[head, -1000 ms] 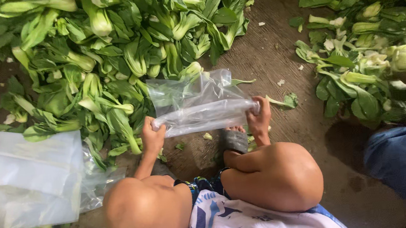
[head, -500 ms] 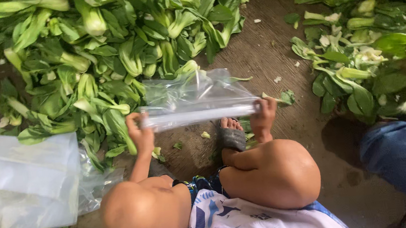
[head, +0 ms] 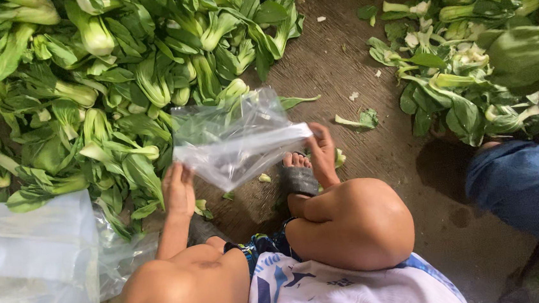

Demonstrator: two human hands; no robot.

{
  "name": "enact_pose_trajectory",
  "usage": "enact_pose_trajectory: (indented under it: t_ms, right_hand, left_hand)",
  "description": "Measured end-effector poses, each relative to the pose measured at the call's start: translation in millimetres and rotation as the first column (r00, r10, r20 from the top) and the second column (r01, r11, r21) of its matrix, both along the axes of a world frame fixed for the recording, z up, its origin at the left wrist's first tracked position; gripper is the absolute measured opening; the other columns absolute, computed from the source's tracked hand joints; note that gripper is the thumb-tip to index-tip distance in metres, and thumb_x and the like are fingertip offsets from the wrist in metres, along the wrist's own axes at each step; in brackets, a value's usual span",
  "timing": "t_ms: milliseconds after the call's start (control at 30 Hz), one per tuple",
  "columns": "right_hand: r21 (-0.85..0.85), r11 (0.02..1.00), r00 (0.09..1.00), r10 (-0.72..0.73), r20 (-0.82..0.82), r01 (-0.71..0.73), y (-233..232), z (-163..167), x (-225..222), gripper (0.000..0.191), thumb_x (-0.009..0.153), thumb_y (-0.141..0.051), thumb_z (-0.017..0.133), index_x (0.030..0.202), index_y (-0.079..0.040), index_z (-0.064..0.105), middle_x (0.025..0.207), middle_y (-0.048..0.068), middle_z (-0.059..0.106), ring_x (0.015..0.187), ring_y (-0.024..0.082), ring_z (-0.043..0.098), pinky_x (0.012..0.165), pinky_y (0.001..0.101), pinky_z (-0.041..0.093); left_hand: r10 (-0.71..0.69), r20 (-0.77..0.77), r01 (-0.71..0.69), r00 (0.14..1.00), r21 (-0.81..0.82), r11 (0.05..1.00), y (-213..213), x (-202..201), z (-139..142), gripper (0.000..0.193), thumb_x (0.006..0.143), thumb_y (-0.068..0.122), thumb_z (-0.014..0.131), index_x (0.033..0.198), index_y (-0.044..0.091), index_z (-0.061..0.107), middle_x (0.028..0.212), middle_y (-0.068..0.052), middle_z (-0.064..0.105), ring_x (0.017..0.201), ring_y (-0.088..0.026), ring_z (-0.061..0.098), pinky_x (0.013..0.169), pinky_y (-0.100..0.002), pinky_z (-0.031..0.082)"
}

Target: The person sits on the floor and sorts bok choy from a large pile into a clear plastic bag. They repeatedly pick up bunches, place them into the bag, and adjust the contents to fit more.

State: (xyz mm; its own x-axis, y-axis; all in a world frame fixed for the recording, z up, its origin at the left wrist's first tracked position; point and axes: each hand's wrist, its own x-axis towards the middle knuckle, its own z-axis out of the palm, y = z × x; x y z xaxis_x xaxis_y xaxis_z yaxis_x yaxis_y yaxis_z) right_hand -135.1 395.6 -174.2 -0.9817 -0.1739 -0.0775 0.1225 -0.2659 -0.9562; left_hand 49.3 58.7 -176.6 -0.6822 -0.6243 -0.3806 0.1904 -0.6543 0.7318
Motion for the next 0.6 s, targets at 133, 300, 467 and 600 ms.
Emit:
enact_pose_trajectory:
  t_ms: [133, 300, 467, 600]
  right_hand:
    - [-0.468, 0.881, 0.834, 0.313, 0.455, -0.075, 1, -5, -22, 0.043, 0.09, -0.013, 0.062, 0.133, -0.005, 0.057, 0.107, 0.018, 0.068, 0.091, 0.029, 0.064, 0.084, 0.0439, 0.051]
    - [-0.561, 0.825, 0.852, 0.247, 0.461, 0.065, 32, 10, -38, 0.054, 0.088, -0.026, 0.068, 0.136, -0.005, 0.055, 0.117, 0.022, 0.066, 0.105, 0.034, 0.068, 0.099, 0.0517, 0.052]
    - [0.139, 0.99, 0.988, -0.019, 0.151, -0.003, 22, 27, -23, 0.06, 0.072, -0.003, 0.066, 0.128, -0.015, 0.049, 0.116, 0.011, 0.056, 0.093, 0.028, 0.06, 0.079, 0.0475, 0.049]
    - [0.56, 0.795, 0.911, 0.025, -0.411, 0.231, 6, 27, -12, 0.042, 0.075, 0.008, 0.062, 0.116, -0.003, 0.061, 0.11, 0.014, 0.061, 0.104, 0.03, 0.064, 0.092, 0.042, 0.053]
  left_hand:
    - [-0.148, -0.106, 0.178, 0.983, 0.394, 0.902, -21, 1, 0, 0.013, 0.095, 0.018, 0.06, 0.091, 0.008, 0.067, 0.091, -0.005, 0.071, 0.086, -0.023, 0.067, 0.086, -0.043, 0.054]
    - [-0.278, -0.15, 0.312, 0.949, 0.305, 0.9, -22, 23, 31, 0.022, 0.089, 0.023, 0.063, 0.101, 0.004, 0.065, 0.101, -0.011, 0.07, 0.092, -0.024, 0.065, 0.077, -0.04, 0.051]
    - [-0.268, 0.18, 0.321, 0.947, -0.442, 0.838, 8, 18, 32, 0.032, 0.082, 0.0, 0.065, 0.112, 0.006, 0.055, 0.1, -0.002, 0.056, 0.094, -0.013, 0.054, 0.082, -0.029, 0.047]
    - [0.055, 0.361, 0.28, 0.931, -0.803, 0.525, 18, 10, 25, 0.024, 0.089, 0.0, 0.068, 0.107, 0.003, 0.052, 0.092, -0.005, 0.05, 0.085, -0.012, 0.048, 0.076, -0.028, 0.044]
